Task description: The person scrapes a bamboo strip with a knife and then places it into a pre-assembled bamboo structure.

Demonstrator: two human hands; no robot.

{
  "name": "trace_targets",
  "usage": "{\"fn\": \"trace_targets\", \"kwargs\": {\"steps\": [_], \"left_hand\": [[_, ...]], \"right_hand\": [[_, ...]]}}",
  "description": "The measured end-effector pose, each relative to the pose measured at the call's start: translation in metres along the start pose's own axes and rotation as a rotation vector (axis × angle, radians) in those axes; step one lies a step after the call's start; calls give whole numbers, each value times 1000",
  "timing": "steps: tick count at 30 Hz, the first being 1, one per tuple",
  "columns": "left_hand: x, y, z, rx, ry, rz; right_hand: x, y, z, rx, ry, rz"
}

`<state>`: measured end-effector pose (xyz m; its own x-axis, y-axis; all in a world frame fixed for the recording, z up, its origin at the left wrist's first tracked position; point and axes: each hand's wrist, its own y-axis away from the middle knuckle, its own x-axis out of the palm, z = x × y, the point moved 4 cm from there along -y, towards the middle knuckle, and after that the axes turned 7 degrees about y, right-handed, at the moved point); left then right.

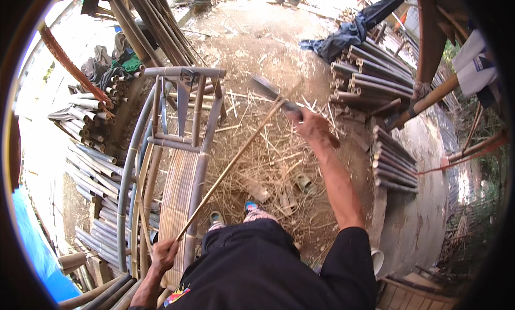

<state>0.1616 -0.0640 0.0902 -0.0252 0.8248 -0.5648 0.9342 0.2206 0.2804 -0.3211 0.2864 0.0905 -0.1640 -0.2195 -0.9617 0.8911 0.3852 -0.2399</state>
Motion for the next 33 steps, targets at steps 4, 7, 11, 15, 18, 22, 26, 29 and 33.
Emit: {"fn": "trace_targets", "kwargs": {"steps": [4,7,11,15,18,22,26,29,33], "left_hand": [[-15,58,46,-169,152,15],[9,17,26,-291,411,-8],[44,-83,-36,70,329,-2],[59,-115,-88,-130,632,31],[60,-106,-96,-71,584,16],[54,-87,-84,-125,513,35],[37,-36,-53,-117,420,91],[19,-20,-44,-135,483,65],[-15,-1,11,-162,448,46]], "right_hand": [[-49,-23,-95,548,-117,10],[-39,-15,-45,364,-153,-88],[-13,22,79,-65,-312,-21],[-4,39,108,-221,-247,-117],[-4,21,84,-210,-215,-95],[-5,-3,56,-63,-253,-39],[-17,-42,7,205,-233,-20],[-18,-63,27,42,-155,-74],[-14,-98,24,184,-63,-102]]}}
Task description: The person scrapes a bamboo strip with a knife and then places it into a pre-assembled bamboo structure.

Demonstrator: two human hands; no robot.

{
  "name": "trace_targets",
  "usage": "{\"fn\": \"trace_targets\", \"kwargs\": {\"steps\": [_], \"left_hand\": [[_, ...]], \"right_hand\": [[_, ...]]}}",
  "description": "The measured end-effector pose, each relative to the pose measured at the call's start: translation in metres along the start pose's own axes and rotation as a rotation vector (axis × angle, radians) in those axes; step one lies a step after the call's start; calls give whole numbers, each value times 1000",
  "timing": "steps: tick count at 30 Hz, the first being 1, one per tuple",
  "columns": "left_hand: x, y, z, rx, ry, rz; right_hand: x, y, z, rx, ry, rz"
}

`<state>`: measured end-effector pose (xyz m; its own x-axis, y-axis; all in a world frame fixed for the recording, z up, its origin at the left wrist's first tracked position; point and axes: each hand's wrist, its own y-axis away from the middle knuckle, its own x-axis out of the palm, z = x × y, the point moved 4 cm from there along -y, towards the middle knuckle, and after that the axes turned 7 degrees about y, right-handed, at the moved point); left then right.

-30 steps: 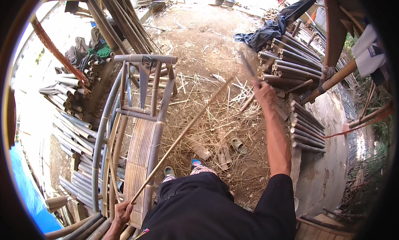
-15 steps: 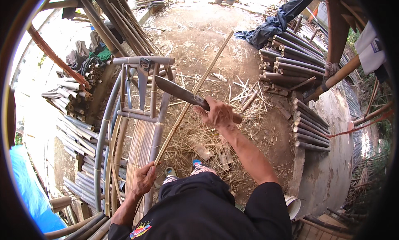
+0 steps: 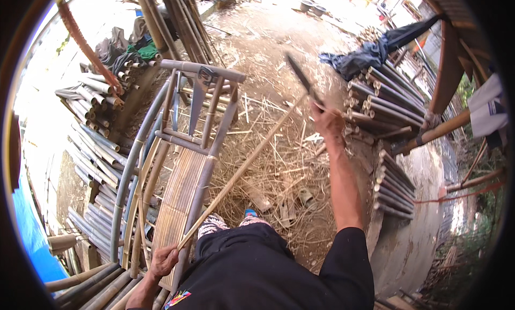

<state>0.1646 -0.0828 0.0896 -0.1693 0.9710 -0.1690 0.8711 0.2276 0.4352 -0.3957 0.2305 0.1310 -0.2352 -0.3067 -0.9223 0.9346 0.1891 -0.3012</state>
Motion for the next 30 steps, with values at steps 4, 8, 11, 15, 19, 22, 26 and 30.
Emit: {"fn": "trace_targets", "kwargs": {"steps": [4,8,11,15,19,22,26,30], "left_hand": [[-74,32,68,-8,-206,-93],[-103,-16,37,255,-232,-224],[-127,-37,53,319,-309,-276],[-152,-41,89,365,-348,-359],[-150,-71,145,208,-317,-376],[-151,-102,191,68,-355,-417],[-194,-120,244,-170,-397,-633],[-263,-106,280,-399,-377,-902]], "right_hand": [[12,-40,-22,507,-614,-36],[63,15,121,559,-1236,170],[108,30,190,582,-1373,295],[136,7,238,369,-1169,-6],[148,-8,307,238,-1029,215],[147,-2,387,118,-1000,317],[181,7,464,-19,-1022,421],[207,56,521,-33,-1126,517]]}}
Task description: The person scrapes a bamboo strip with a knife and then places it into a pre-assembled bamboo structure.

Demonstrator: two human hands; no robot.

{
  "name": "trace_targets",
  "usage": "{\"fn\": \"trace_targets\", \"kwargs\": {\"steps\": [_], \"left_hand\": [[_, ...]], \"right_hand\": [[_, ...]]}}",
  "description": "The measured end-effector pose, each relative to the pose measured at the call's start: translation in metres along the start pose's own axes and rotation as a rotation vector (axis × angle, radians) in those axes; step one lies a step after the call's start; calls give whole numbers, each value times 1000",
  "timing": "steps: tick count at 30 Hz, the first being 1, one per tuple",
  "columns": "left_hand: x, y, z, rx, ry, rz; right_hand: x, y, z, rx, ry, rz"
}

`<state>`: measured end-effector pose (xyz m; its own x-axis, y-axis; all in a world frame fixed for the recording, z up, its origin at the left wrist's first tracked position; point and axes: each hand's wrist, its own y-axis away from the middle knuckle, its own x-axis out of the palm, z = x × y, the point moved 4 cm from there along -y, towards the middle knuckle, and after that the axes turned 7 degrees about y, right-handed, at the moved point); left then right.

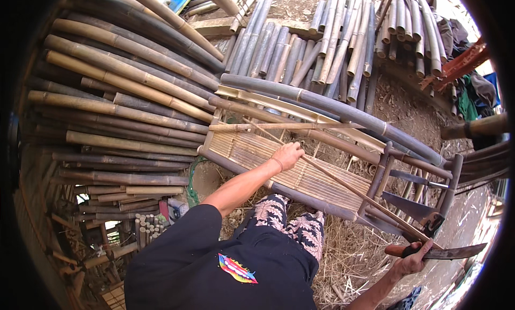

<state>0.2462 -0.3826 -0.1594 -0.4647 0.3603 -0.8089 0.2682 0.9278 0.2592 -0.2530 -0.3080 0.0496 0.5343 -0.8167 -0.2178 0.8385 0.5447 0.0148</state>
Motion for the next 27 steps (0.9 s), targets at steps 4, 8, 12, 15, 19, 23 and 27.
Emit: {"fn": "trace_targets", "kwargs": {"steps": [4,8,12,15,19,23,27], "left_hand": [[-3,-11,4,-93,-78,174],[26,14,-8,-172,-68,318],[32,-10,30,-233,-61,187],[33,-28,56,-244,-136,55],[53,-27,83,-317,-153,139],[60,-26,111,-361,-198,142],[69,-19,144,-423,-158,114]], "right_hand": [[42,5,2,-25,-32,13],[52,-25,-23,60,-47,76],[68,-19,-63,76,-20,109],[79,3,-73,120,-31,132],[104,26,-80,251,69,144],[115,27,-133,321,35,210],[139,47,-157,349,25,271]]}}
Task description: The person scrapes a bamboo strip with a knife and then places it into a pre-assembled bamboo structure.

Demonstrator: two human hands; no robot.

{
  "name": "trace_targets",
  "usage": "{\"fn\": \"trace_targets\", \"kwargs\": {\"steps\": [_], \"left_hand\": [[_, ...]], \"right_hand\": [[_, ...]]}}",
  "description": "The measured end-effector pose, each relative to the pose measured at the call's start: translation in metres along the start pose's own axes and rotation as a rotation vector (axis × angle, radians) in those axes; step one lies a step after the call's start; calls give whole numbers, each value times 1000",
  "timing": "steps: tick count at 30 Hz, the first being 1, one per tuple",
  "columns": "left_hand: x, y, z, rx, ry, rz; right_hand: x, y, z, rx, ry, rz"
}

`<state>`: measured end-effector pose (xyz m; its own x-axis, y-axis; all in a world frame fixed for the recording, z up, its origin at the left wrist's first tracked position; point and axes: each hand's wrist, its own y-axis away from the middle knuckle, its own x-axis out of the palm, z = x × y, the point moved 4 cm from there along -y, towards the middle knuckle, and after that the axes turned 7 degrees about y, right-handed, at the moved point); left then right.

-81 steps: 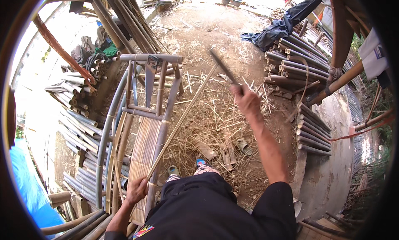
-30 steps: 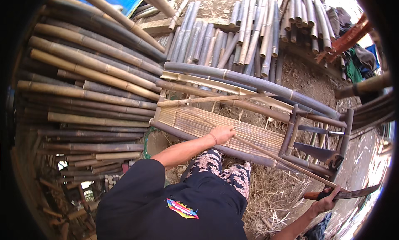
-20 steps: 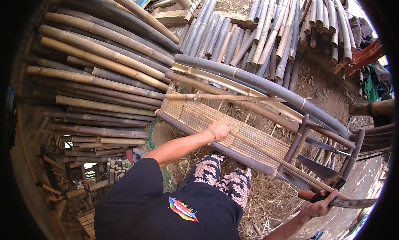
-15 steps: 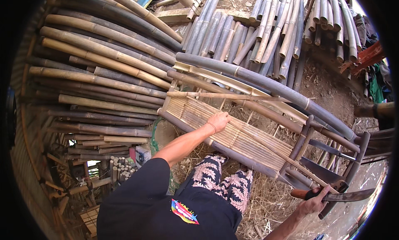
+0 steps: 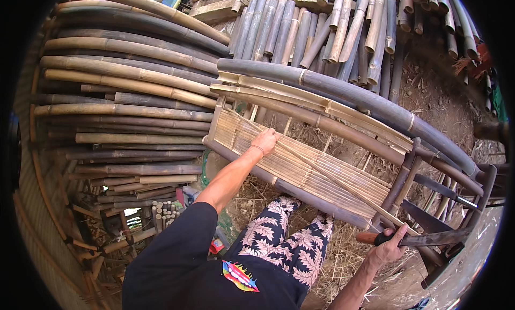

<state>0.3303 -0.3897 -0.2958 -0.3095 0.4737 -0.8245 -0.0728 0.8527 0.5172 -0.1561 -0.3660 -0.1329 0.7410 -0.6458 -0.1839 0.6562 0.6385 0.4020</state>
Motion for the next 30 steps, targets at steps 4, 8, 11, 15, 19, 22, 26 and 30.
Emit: {"fn": "trace_targets", "kwargs": {"steps": [4,8,11,15,19,22,26,30], "left_hand": [[6,-4,23,-14,-39,28],[8,-6,27,-67,-72,37],[9,-7,28,-91,-63,111],[-1,-14,-58,152,-263,315],[18,-16,-208,558,283,319],[54,-31,-263,424,369,491],[92,-55,-244,343,253,442],[97,-75,-232,181,78,472]], "right_hand": [[11,-4,-28,-23,29,35],[25,-3,-25,11,14,12],[24,-11,-33,51,-9,16],[22,-42,-66,76,-38,73],[47,-49,-107,105,-2,160],[39,-63,-109,121,141,135],[0,-80,-99,-264,821,-32],[-14,-74,-149,-474,1221,122]]}}
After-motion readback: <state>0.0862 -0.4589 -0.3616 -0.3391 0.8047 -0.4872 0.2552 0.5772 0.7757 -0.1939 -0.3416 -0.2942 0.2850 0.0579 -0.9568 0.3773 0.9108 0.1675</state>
